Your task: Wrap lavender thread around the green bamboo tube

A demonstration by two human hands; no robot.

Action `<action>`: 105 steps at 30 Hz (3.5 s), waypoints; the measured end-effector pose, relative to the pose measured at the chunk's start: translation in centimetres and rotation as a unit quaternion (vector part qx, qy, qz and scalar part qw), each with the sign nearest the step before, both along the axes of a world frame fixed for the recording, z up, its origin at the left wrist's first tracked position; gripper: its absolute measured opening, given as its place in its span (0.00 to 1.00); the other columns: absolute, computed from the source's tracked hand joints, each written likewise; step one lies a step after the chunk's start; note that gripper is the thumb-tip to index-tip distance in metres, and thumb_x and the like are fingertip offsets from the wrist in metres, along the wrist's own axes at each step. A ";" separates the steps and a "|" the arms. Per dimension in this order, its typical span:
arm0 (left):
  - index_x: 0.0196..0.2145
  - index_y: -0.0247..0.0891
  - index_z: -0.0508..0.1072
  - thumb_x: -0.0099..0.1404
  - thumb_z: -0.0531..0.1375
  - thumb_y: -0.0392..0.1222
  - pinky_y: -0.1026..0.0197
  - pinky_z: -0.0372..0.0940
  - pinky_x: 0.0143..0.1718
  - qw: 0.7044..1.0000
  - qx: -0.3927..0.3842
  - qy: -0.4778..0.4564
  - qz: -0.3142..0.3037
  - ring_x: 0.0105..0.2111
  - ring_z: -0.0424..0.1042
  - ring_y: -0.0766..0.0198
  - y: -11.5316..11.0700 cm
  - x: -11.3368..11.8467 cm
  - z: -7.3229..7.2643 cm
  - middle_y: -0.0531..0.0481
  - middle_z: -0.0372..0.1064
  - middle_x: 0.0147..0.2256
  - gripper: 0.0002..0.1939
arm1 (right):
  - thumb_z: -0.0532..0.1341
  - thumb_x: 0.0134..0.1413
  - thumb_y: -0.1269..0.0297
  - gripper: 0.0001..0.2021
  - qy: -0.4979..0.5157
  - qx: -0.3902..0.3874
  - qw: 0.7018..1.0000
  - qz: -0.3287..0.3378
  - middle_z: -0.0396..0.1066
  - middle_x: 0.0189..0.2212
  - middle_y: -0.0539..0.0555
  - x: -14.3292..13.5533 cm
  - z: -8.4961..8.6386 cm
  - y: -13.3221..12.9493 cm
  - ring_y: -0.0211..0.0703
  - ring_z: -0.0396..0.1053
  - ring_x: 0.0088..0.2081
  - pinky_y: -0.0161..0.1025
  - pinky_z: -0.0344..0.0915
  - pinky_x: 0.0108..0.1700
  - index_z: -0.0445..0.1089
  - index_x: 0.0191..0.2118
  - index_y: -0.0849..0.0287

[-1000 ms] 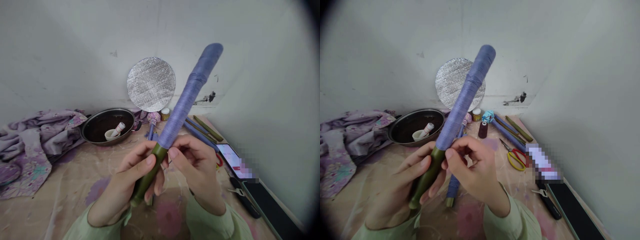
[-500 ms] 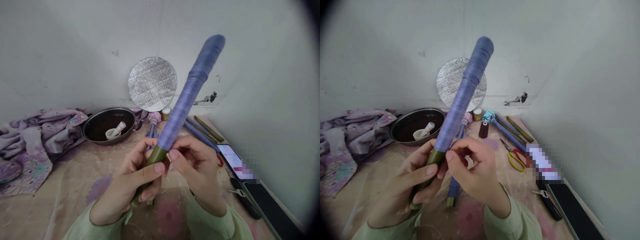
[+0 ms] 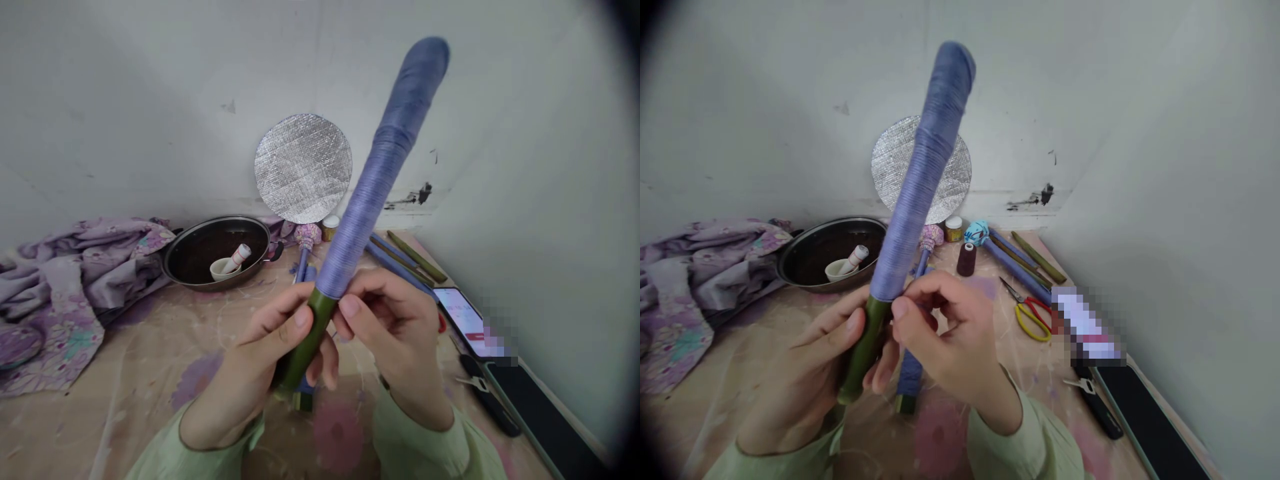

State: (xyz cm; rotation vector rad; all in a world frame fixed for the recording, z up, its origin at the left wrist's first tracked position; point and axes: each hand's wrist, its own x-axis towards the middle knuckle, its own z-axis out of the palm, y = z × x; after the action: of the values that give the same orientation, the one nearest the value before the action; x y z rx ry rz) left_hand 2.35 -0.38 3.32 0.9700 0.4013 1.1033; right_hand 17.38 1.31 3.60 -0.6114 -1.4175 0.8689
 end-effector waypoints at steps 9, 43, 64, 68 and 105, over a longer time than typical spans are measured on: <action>0.46 0.40 0.74 0.69 0.62 0.41 0.77 0.51 0.16 0.999 -0.019 -0.028 -0.030 0.15 0.56 0.82 0.0 -0.1 -0.3 0.53 0.71 0.32 0.09 | 0.65 0.60 0.72 0.08 0.012 -0.012 0.999 0.033 0.75 0.19 0.47 -0.1 0.3 -0.1 0.35 0.71 0.17 0.32 0.64 0.19 0.70 0.29 0.56; 0.51 0.45 0.74 0.69 0.63 0.37 0.79 0.54 0.17 0.999 -0.009 -0.035 -0.014 0.16 0.59 0.82 -0.2 -0.2 -0.7 0.53 0.73 0.34 0.13 | 0.67 0.60 0.73 0.08 0.018 0.014 0.998 0.057 0.75 0.21 0.46 0.1 -0.1 0.4 0.34 0.74 0.21 0.28 0.68 0.22 0.73 0.30 0.57; 0.46 0.40 0.78 0.74 0.57 0.44 0.75 0.64 0.24 1.000 0.025 0.001 -0.009 0.24 0.69 0.74 0.0 -0.4 -0.6 0.49 0.72 0.35 0.11 | 0.65 0.64 0.70 0.08 0.016 0.018 0.998 0.051 0.75 0.22 0.45 0.4 -0.2 0.2 0.31 0.72 0.22 0.28 0.68 0.25 0.72 0.31 0.57; 0.43 0.39 0.78 0.70 0.61 0.45 0.76 0.57 0.18 0.999 -0.020 -0.025 0.009 0.17 0.59 0.80 -0.4 0.0 0.1 0.53 0.68 0.32 0.09 | 0.65 0.64 0.70 0.08 -0.002 0.019 0.998 0.052 0.78 0.23 0.47 0.4 0.0 0.3 0.33 0.75 0.24 0.28 0.70 0.27 0.73 0.31 0.57; 0.43 0.38 0.78 0.69 0.62 0.41 0.72 0.60 0.22 0.995 -0.068 -0.003 0.072 0.23 0.66 0.72 -0.8 0.8 0.5 0.52 0.68 0.28 0.07 | 0.67 0.59 0.69 0.06 -0.008 -0.040 0.998 0.038 0.77 0.22 0.49 0.5 -0.2 0.1 0.41 0.77 0.23 0.35 0.72 0.21 0.71 0.32 0.56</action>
State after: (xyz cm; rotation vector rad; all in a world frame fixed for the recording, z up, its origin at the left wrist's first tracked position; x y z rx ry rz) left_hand 3.15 -1.14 3.83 0.8270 0.5426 1.1919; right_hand 17.84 1.42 3.40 -0.6296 -1.4334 0.9881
